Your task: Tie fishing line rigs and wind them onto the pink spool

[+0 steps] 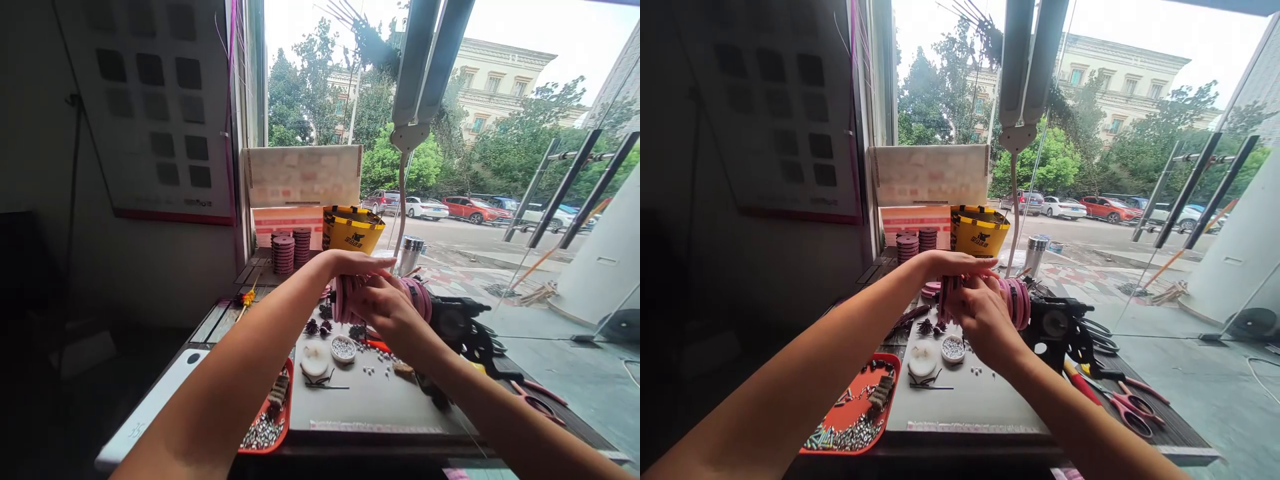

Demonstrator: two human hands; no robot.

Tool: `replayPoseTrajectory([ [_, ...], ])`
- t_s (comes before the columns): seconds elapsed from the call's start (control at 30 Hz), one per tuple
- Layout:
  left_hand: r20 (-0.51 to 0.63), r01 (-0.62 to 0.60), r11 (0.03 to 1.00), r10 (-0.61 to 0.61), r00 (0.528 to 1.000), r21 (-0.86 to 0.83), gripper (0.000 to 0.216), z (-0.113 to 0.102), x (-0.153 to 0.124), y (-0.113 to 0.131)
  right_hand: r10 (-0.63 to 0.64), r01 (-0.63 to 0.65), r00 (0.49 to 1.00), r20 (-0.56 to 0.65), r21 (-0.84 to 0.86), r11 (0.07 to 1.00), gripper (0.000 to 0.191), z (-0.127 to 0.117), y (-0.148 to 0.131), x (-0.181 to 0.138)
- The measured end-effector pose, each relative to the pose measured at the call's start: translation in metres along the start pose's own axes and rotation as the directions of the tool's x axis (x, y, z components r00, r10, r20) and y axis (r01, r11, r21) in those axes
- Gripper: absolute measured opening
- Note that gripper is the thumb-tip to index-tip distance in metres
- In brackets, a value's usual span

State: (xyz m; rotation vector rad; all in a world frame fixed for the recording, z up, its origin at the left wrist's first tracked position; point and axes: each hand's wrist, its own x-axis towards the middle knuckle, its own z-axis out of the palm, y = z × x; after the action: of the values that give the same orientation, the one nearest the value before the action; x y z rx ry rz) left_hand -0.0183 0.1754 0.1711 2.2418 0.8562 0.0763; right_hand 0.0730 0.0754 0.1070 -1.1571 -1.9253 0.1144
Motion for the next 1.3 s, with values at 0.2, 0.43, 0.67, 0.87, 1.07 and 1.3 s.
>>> replayPoseTrajectory([
  [0.2, -0.05, 0.002, 1.0, -0.001, 0.999, 0.019, 0.058, 0.001, 0.001, -0.002, -0.007, 0.007, 1.0, -0.006, -0.037, 0.999, 0.021, -0.001, -0.002, -0.001],
  [0.43, -0.016, -0.006, 0.999, 0.006, 1.0, 0.034, 0.053, 0.0, 0.002, -0.002, -0.043, 0.041, 0.999, -0.017, -0.107, 0.993, 0.019, 0.001, -0.003, -0.007],
  [0.67, 0.027, -0.036, 0.996, 0.034, 0.999, 0.082, 0.057, 0.0, 0.0, -0.001, -0.064, 0.052, 0.993, -0.1, -0.124, 0.991, 0.017, 0.01, 0.002, -0.011],
  [0.87, 0.004, -0.024, 0.955, 0.024, 1.0, 0.297, 0.058, 0.001, 0.0, 0.009, -0.13, 0.065, 0.967, -0.218, -0.283, 0.957, 0.02, 0.014, -0.004, -0.023],
  [1.07, -0.071, -0.004, 0.82, 0.055, 0.996, 0.572, 0.066, 0.026, -0.002, 0.024, 0.034, 0.009, 0.987, 0.157, -0.267, 0.964, 0.022, 0.034, 0.039, -0.08],
  [1.3, -0.137, 0.024, 0.771, 0.082, 0.987, 0.636, 0.07, 0.032, -0.008, 0.02, 0.302, -0.172, 0.898, 0.319, -0.378, 0.91, 0.023, 0.049, 0.077, -0.088],
])
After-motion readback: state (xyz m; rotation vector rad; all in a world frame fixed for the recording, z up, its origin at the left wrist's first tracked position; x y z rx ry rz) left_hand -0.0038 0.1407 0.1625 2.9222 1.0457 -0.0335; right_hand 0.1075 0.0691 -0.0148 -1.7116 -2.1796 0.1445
